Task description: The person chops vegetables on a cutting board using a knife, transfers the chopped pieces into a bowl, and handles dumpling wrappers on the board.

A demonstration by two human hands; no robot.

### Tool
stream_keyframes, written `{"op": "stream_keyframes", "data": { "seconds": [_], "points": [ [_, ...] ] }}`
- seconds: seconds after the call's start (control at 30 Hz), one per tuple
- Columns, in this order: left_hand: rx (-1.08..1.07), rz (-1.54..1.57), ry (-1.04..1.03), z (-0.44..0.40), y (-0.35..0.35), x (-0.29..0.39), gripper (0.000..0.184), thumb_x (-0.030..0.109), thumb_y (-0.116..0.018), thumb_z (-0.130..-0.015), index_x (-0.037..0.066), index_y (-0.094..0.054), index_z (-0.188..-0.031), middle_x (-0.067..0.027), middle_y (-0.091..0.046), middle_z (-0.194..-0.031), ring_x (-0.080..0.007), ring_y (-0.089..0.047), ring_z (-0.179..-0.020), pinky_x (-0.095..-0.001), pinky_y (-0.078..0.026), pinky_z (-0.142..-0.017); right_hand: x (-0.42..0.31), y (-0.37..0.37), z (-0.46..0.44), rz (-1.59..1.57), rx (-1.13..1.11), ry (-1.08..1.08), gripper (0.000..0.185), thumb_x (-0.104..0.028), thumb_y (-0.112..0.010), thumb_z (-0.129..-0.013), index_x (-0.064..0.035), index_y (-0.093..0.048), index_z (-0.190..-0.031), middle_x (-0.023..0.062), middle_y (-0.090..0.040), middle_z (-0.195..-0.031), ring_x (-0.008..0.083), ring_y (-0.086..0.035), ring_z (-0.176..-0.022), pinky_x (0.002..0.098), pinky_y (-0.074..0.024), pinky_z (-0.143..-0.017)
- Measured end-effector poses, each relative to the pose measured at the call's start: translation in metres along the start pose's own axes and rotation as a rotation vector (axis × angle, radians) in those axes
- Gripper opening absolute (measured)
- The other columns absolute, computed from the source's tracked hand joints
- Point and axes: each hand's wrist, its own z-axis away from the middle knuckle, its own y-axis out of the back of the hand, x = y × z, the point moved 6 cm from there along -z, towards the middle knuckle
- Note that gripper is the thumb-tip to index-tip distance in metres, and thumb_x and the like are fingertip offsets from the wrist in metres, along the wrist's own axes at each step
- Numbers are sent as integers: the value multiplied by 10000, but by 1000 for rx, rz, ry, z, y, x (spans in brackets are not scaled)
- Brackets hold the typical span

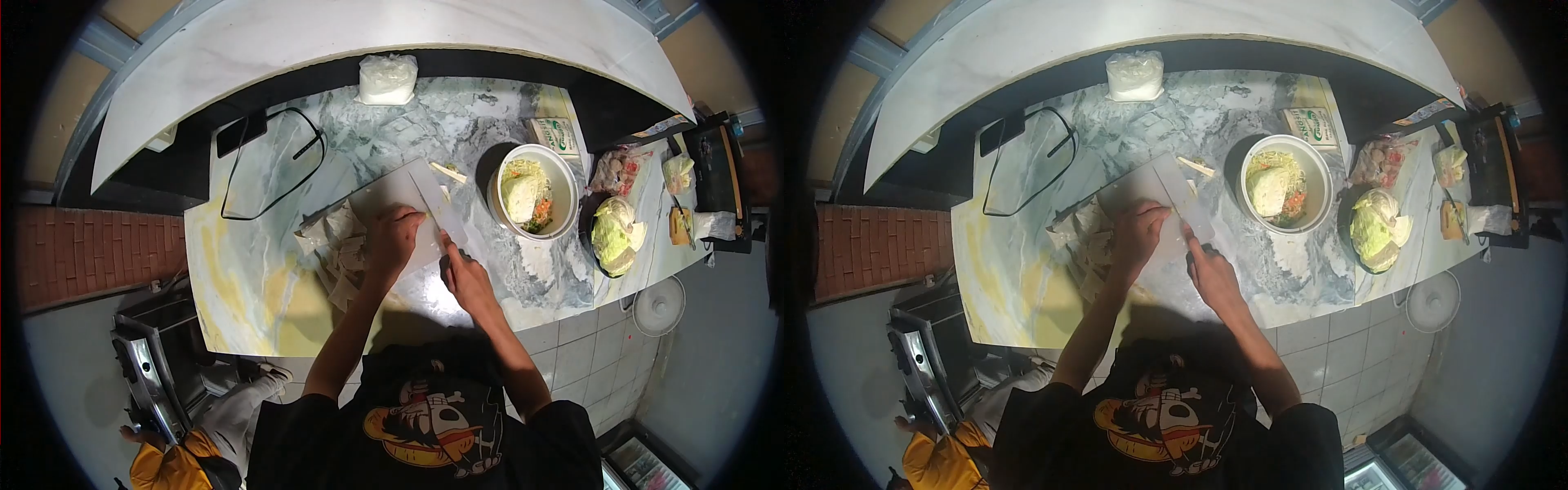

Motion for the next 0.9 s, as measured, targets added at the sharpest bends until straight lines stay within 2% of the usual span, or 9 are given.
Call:
{"op": "stream_keyframes", "data": {
  "seconds": [0.4,0.47,0.7,0.77,0.9],
  "points": [
    [-25,22,34,0,-1,-2,86,131,-656,-852,120,-730,-895,8,-688,-879,-216,-638,-813,-372,-411,-803,3,-14,0,49,2,19,726,-53,-550,-862,-159,-253,-1516,249,-622,-818,432,-614,-701,518,-495,-648],
    [-20,-41,-23,-1,1,3,85,126,-656,-848,121,-725,-896,8,-685,-874,-217,-637,-810,-372,-409,-797,1,-13,1,89,9,20,700,-57,-547,-867,-167,-278,-1503,247,-628,-833,436,-620,-706,521,-502,-644],
    [-38,-17,31,-1,-1,0,87,128,-647,-852,136,-716,-905,12,-681,-880,-224,-635,-813,-382,-397,-800,-7,-13,-3,157,38,-3,629,-65,-538,-873,-180,-342,-1459,238,-632,-836,432,-634,-721,523,-516,-650],
    [-52,-33,37,0,-2,-2,90,143,-641,-861,141,-715,-912,13,-681,-886,-226,-633,-816,-378,-394,-803,-9,-12,-6,189,-20,-46,636,-65,-536,-873,-183,-335,-1465,239,-629,-819,430,-635,-718,523,-513,-642],
    [-2,-26,13,-1,1,2,97,141,-640,-859,143,-717,-917,12,-681,-887,-228,-632,-813,-383,-398,-800,-6,-9,-14,179,28,20,633,-70,-541,-873,-186,-344,-1463,251,-627,-805,433,-632,-708,522,-511,-631]
  ]
}}
